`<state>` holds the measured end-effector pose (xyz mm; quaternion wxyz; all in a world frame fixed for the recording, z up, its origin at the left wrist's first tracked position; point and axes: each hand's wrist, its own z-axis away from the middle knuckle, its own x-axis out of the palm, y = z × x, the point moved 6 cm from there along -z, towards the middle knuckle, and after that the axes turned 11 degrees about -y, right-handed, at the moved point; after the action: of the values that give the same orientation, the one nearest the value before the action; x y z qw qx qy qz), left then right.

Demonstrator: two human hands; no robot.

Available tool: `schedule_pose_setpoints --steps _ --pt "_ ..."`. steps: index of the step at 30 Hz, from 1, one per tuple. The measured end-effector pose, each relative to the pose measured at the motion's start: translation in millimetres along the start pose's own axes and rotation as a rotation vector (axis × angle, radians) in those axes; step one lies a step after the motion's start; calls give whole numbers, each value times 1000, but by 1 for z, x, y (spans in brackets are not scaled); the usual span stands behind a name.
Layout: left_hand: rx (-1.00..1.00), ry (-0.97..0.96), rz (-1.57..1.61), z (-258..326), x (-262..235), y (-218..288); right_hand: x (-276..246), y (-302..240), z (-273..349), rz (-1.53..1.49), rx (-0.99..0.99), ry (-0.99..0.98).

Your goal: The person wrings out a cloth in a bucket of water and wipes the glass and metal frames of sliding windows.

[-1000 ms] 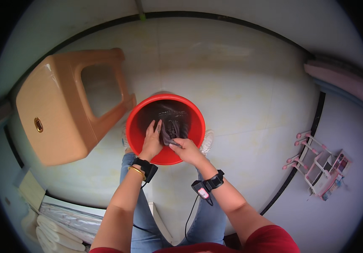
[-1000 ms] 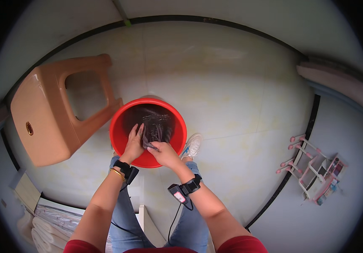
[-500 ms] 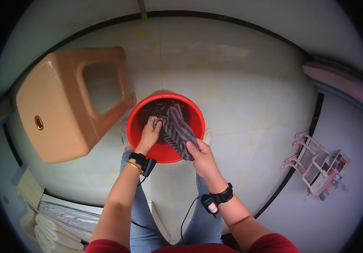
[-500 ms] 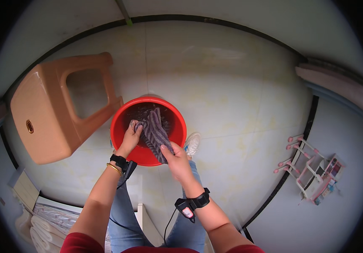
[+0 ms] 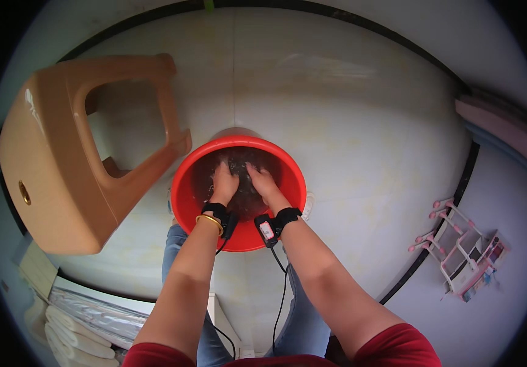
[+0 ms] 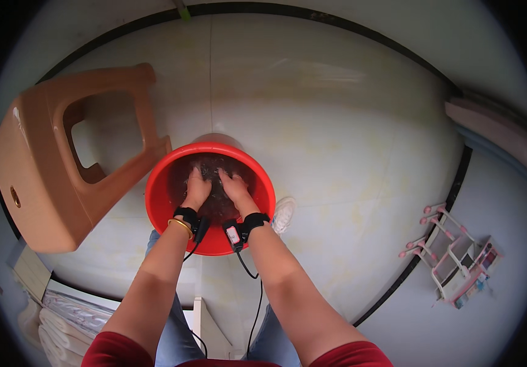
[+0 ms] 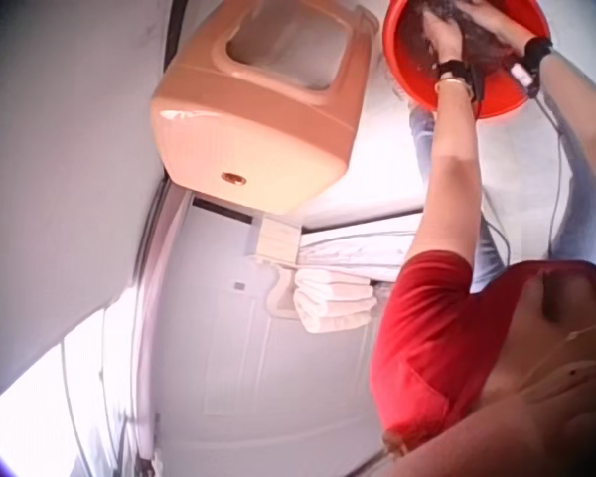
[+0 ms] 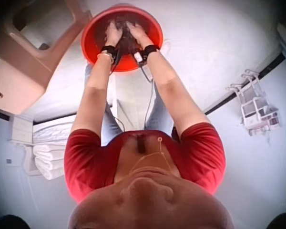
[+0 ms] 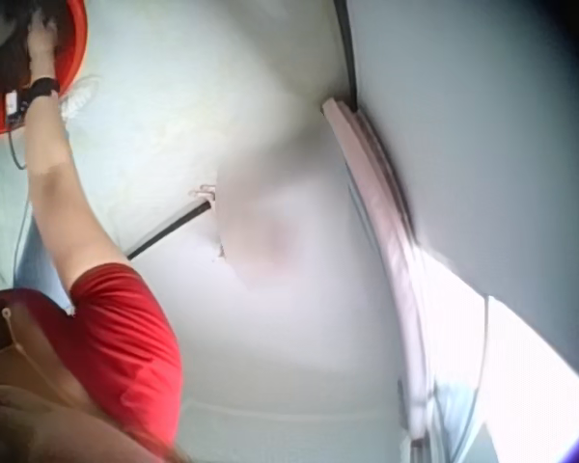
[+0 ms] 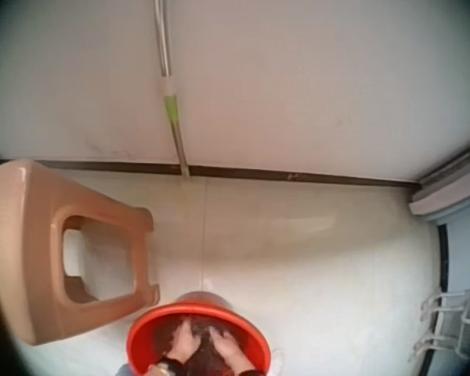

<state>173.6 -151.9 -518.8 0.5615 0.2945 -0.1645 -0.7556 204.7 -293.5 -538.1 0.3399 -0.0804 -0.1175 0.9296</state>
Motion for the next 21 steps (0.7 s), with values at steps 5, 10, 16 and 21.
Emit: schedule_pose_setpoints --steps 5,10,16,21 --pt "320 101 242 42 -3 69 10 -19 14 -951 -62 -395" --pt "290 38 422 76 -4 114 14 -11 51 -1215 -139 -478" --pt "299 192 278 92 -16 124 20 -7 94 -1297 -243 -419" --pt "253 211 178 78 -16 116 21 -29 85 -1274 -343 -299"
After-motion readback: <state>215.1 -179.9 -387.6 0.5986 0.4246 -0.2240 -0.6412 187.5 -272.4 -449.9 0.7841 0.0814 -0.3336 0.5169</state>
